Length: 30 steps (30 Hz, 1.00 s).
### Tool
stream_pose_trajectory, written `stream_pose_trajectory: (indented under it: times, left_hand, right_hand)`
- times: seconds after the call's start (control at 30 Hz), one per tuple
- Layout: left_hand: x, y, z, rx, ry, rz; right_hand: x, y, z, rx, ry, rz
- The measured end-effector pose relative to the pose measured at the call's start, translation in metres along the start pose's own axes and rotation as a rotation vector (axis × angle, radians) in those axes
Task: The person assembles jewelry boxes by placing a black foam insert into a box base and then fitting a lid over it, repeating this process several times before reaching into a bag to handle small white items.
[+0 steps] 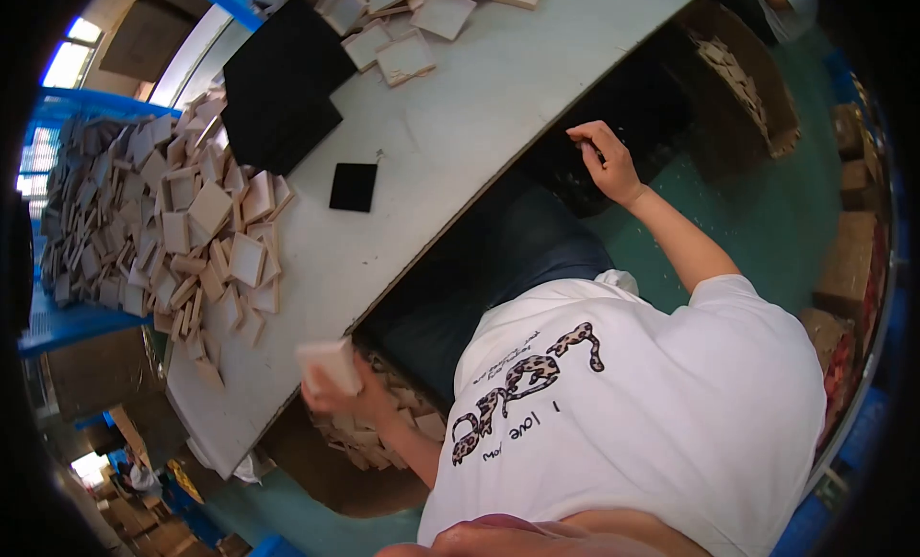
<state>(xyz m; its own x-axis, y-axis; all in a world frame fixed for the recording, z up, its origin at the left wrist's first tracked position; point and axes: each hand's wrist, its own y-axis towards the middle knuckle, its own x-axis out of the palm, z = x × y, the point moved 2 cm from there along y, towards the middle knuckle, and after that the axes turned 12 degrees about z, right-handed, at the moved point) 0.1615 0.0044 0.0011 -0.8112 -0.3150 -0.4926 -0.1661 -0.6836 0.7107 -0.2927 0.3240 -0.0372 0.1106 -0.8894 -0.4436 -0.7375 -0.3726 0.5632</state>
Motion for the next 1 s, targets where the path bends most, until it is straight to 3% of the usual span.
stream_pose_trajectory:
  times: [0.1,0.17,0.2,0.23,0.3,0.33,0.4,0.47,0.6,0.73,0.83,0.93,1.0]
  left_hand:
    - [-0.068,-0.024,-0.044,-0.086,0.507,0.081]
    - [-0.081,-0.033,-0.058,-0.15,0.781,0.006]
    - [-0.083,-0.032,-0.051,-0.18,0.958,-0.061]
    - [-0.083,-0.029,-0.046,-0.208,1.137,-0.123]
    - [-0.064,-0.012,-0.035,0.077,0.888,0.012]
    - [-0.055,-0.002,-0.024,0.215,0.76,0.075]
    - [-0.016,0.024,0.02,0.273,0.565,0.04]
    - [0.029,0.046,0.061,0.365,0.336,-0.003]
    - [0.132,0.069,0.179,0.622,-0.198,-0.172]
    - [0.221,0.057,0.273,0.879,-0.359,-0.476]
    - [0.27,0.044,0.33,0.955,-0.448,-0.622]
    - [0.309,0.027,0.368,0.794,-0.616,-0.916]
    - [0.332,0.014,0.385,0.867,-0.667,-0.943]
  right_hand:
    - [-0.036,-0.067,0.104,0.629,-0.151,0.167]
    - [-0.068,-0.123,0.198,0.739,-0.513,0.28]
    - [-0.077,-0.128,0.201,0.775,-0.658,0.362]
    - [-0.084,-0.138,0.205,0.965,-0.609,0.37]
    - [-0.09,-0.151,0.216,1.333,-0.484,0.381]
    - [-0.085,-0.158,0.222,1.384,-0.409,0.354]
    - [-0.065,-0.176,0.249,1.483,-0.249,0.304]
    - [-0.035,-0.203,0.291,1.456,-0.187,0.153]
    - [-0.037,-0.195,0.269,1.272,-0.383,0.016]
    - [-0.066,-0.217,0.246,1.241,-0.463,0.016]
    - [-0.113,-0.24,0.227,1.298,-0.521,-0.012]
    - [-0.162,-0.277,0.207,1.271,-0.65,-0.103]
    - [-0.188,-0.297,0.201,1.265,-0.71,-0.172]
